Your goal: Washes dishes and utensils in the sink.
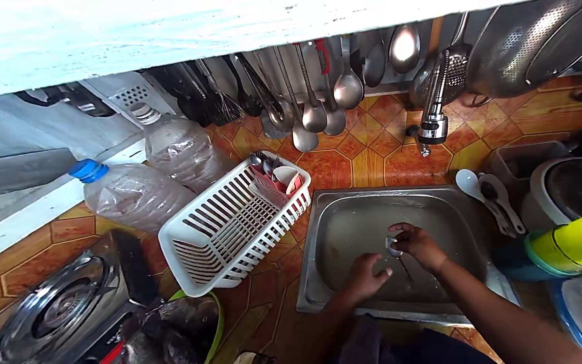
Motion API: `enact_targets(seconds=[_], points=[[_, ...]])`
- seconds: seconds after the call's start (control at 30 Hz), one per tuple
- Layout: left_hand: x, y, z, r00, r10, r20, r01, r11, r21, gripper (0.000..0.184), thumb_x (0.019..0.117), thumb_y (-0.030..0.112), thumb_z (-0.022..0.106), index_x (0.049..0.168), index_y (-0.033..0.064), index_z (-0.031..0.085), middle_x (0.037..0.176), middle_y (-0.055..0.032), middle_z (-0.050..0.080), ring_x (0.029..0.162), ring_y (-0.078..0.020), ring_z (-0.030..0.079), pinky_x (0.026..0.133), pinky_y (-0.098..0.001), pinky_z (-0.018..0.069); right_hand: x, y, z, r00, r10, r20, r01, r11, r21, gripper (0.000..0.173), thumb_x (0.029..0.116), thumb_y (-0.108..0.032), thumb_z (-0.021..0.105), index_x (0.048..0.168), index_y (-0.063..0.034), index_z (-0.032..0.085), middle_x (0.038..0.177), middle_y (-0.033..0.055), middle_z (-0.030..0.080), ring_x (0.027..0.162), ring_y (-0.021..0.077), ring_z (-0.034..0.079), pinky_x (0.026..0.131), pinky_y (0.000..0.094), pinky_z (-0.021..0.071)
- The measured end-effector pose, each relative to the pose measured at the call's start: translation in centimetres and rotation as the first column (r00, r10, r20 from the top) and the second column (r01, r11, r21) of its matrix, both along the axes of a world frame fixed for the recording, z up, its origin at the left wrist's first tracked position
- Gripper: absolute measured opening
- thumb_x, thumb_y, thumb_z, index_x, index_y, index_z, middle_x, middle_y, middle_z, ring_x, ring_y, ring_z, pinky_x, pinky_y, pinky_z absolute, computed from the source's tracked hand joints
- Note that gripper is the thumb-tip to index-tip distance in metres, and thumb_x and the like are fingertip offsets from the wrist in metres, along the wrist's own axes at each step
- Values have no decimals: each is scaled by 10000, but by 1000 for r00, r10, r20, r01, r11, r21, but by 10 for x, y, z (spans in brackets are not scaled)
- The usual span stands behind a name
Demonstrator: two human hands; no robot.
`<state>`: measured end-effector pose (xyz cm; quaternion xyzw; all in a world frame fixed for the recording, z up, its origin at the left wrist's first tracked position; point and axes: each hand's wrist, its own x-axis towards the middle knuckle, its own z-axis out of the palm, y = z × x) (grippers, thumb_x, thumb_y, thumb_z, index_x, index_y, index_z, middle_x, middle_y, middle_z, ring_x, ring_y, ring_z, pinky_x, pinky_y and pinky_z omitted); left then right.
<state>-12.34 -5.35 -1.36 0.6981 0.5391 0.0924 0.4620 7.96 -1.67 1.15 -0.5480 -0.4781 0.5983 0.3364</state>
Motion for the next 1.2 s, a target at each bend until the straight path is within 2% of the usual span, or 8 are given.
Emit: enact_targets(seconds=[0.1, 0.2, 0.33, 0.43, 0.53, 0.63, 1.0, 1.2], points=[[18, 0, -7, 983, 59, 172, -48, 997, -66, 411, 1069, 278, 538, 1331, -27, 623, 1396, -235, 578, 1335, -307, 538, 1152, -441, 404, -20, 0, 5, 993, -52, -103, 56, 998, 33, 314, 865, 58, 735, 1161, 31, 634, 854, 81, 690, 729, 124, 658, 736, 303, 577], [14, 0, -17, 928, 205, 311, -181, 978, -106, 295, 1076, 156, 496, 1195, -44, 677, 1167, -177, 667, 1045, -198, 629, 969, -372, 496, -28, 4, -1, 985, -29, -172, 34, 999, 25, 231, 934, 40, 671, 1162, 33, 630, 865, 78, 701, 741, 128, 680, 745, 302, 594], [-10, 0, -15, 675, 527, 516, -465, 847, -258, 267, 1095, 84, 404, 1167, -96, 588, 1047, -147, 688, 893, -173, 704, 834, -342, 599, -13, 12, -35, 949, 203, 242, -222, 974, 51, 290, 1002, -106, 635, 1244, 52, 637, 1054, 173, 721, 941, 244, 713, 913, 405, 569], [-31, -2, -3, 558, 672, 487, -563, 737, -373, 257, 1122, 115, 348, 1211, -67, 505, 947, -131, 690, 797, -180, 724, 752, -339, 618, -15, 4, -55, 666, 400, 630, -495, 869, -29, 464, 968, -217, 703, 1395, -59, 614, 1419, 228, 587, 1344, 407, 529, 1125, 573, 411], [-43, -7, -8, 502, 711, 492, -624, 692, -363, 283, 1122, 109, 330, 1265, -70, 498, 876, -100, 613, 695, -170, 686, 683, -335, 621, -26, -7, -64, 370, 523, 768, -539, 794, -281, 740, 874, -192, 785, 1544, -158, 473, 1607, 276, 345, 1484, 545, 266, 1044, 797, 333], [-50, -7, -20, 478, 690, 543, -640, 697, -323, 284, 1118, 116, 334, 1255, -38, 529, 787, -51, 565, 596, -132, 622, 603, -297, 591, -30, -15, -72, 207, 564, 799, -480, 770, -420, 565, 917, -95, 696, 1447, -2, 523, 1553, 274, 407, 1448, 515, 350, 973, 720, 462], [-47, -8, -22, 665, 617, 421, -621, 770, -149, 238, 1086, 147, 480, 1159, 9, 658, 753, -3, 524, 530, -55, 450, 511, -221, 434, -4, -37, -64, 65, 708, 704, -607, 588, -535, 339, 971, -238, 650, 1152, 48, 677, 1270, 283, 640, 1214, 475, 601, 952, 685, 479], [-46, -9, -20, 661, 605, 444, -599, 782, -173, 262, 1095, 131, 440, 1168, -8, 651, 717, 4, 511, 533, -63, 490, 545, -230, 492, 21, -20, -50, 291, 662, 690, -690, 645, -328, 291, 948, -208, 697, 1172, -23, 717, 1229, 252, 670, 1234, 457, 572, 1047, 710, 373]])
